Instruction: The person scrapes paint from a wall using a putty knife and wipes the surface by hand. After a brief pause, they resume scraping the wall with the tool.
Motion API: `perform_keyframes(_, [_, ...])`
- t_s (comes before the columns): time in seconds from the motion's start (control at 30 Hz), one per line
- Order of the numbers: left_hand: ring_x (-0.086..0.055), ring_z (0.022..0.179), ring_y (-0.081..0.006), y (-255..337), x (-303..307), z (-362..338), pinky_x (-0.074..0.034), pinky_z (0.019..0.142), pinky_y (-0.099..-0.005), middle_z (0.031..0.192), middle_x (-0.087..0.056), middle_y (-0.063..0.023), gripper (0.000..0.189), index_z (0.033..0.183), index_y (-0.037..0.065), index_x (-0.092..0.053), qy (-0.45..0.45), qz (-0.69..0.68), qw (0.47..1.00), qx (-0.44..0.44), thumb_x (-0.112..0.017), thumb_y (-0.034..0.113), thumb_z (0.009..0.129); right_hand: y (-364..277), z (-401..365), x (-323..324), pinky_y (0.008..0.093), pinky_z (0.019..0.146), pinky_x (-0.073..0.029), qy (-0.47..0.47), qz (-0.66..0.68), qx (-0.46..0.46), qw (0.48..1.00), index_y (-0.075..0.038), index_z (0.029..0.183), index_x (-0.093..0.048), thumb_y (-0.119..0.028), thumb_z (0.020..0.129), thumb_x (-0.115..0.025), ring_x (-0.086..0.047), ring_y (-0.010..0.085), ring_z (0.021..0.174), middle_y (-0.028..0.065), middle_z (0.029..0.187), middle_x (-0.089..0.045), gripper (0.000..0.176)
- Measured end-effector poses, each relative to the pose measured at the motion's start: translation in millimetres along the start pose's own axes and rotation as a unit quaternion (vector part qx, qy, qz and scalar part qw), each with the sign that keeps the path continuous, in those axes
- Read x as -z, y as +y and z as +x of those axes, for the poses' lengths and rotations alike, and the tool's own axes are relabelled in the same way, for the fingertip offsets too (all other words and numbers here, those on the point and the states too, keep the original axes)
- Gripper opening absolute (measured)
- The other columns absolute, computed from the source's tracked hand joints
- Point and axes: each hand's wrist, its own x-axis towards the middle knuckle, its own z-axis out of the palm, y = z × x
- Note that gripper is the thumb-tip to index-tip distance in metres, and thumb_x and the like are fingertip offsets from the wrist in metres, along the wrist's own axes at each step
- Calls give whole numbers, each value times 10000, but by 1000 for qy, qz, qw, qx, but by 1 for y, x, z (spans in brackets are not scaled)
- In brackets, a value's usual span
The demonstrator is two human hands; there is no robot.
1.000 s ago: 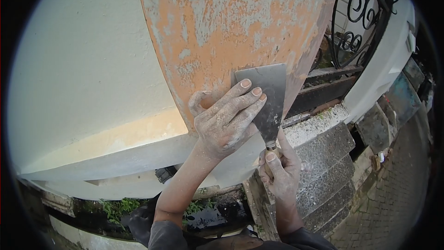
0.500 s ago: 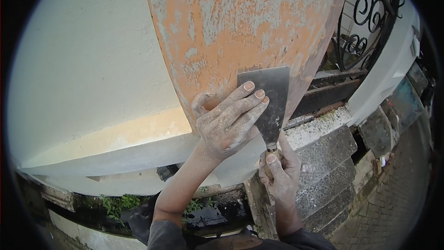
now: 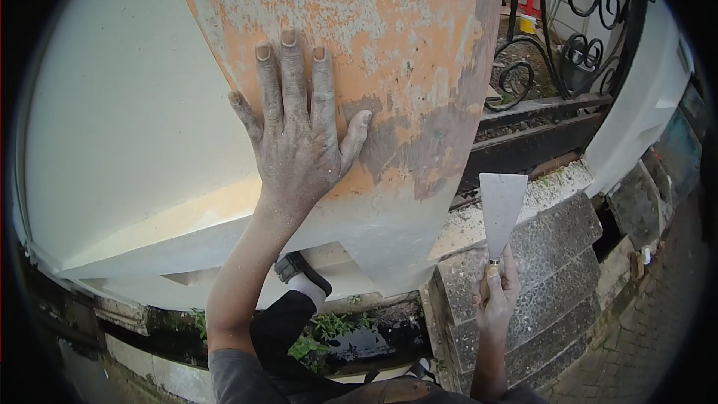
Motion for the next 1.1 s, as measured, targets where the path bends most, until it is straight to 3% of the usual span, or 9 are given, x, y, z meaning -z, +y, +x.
perform_keyframes(0.1, [-66,1398,-263,47,-17,-53,14,1114,-479,1508,-137,-94,704,1435,128,-213,-114,-73,975,-178,-452,464,865,-1,-15,16,172,362,-344,15,-23,-42,999,-36,1384,-320,-67,912,-481,-399,41,445,34,726,-515,500])
perform_keyframes(0.2, [-126,1387,-159,77,-14,-87,-49,1144,-384,1501,-185,-2,585,1429,138,-226,-330,-150,834,-417,-400,346,911,-3,-27,27,169,363,-333,11,-51,-50,997,-26,1380,-323,-55,908,-482,-390,37,442,22,714,-514,500])
perform_keyframes(0.3, [-140,1381,-151,67,-8,-75,-66,1151,-353,1497,-192,10,514,1406,181,-296,-284,-46,841,-458,-390,314,919,-4,-33,41,167,363,-322,14,-86,-37,996,-16,1377,-326,-47,905,-480,-370,27,438,7,701,-509,497])
perform_keyframes(0.43, [-120,1389,-190,19,14,19,13,1134,-471,1499,-182,-1,567,1396,262,-319,-99,-89,970,-205,-405,503,890,-6,-33,56,168,359,-311,20,-102,-32,994,-9,1373,-329,-51,904,-480,-341,16,433,-6,686,-491,495])
perform_keyframes(0.57, [-100,1395,-234,29,3,25,44,1111,-511,1502,-166,-58,628,1422,263,-266,-23,-1,999,-50,-403,545,878,-3,-35,54,169,359,-305,7,-80,-52,995,-5,1375,-324,-52,903,-481,-334,16,434,-12,680,-473,499])
perform_keyframes(0.67, [-101,1394,-247,81,-22,-41,-22,1128,-467,1508,-158,-48,597,1416,149,-280,-119,-28,948,-295,-401,434,905,-12,-36,45,166,365,-305,-18,-78,-68,994,0,1372,-326,-49,903,-476,-337,18,441,-12,680,-471,495])
perform_keyframes(0.77, [-127,1387,-169,93,-41,-107,-54,1152,-409,1505,-163,8,577,1414,117,-269,-245,-27,793,-558,-385,376,912,-16,-36,46,165,369,-302,-9,-77,-38,996,4,1366,-336,-50,903,-475,-340,20,442,-11,664,-466,486])
perform_keyframes(0.87, [-122,1387,-175,67,-34,-79,-61,1153,-411,1502,-162,41,622,1419,177,-266,-202,30,795,-572,-399,476,890,-4,-32,71,168,368,-298,9,-124,2,992,4,1365,-340,-47,902,-473,-331,16,436,-19,642,-458,484])
perform_keyframes(1.1, [-95,1393,-240,20,19,68,2,1126,-493,1504,-164,-11,707,1412,258,-286,-16,5,995,-93,-445,618,826,-4,-31,77,181,389,-316,42,-95,-37,994,7,1360,-350,1,878,-482,-351,20,453,-21,661,-464,500])
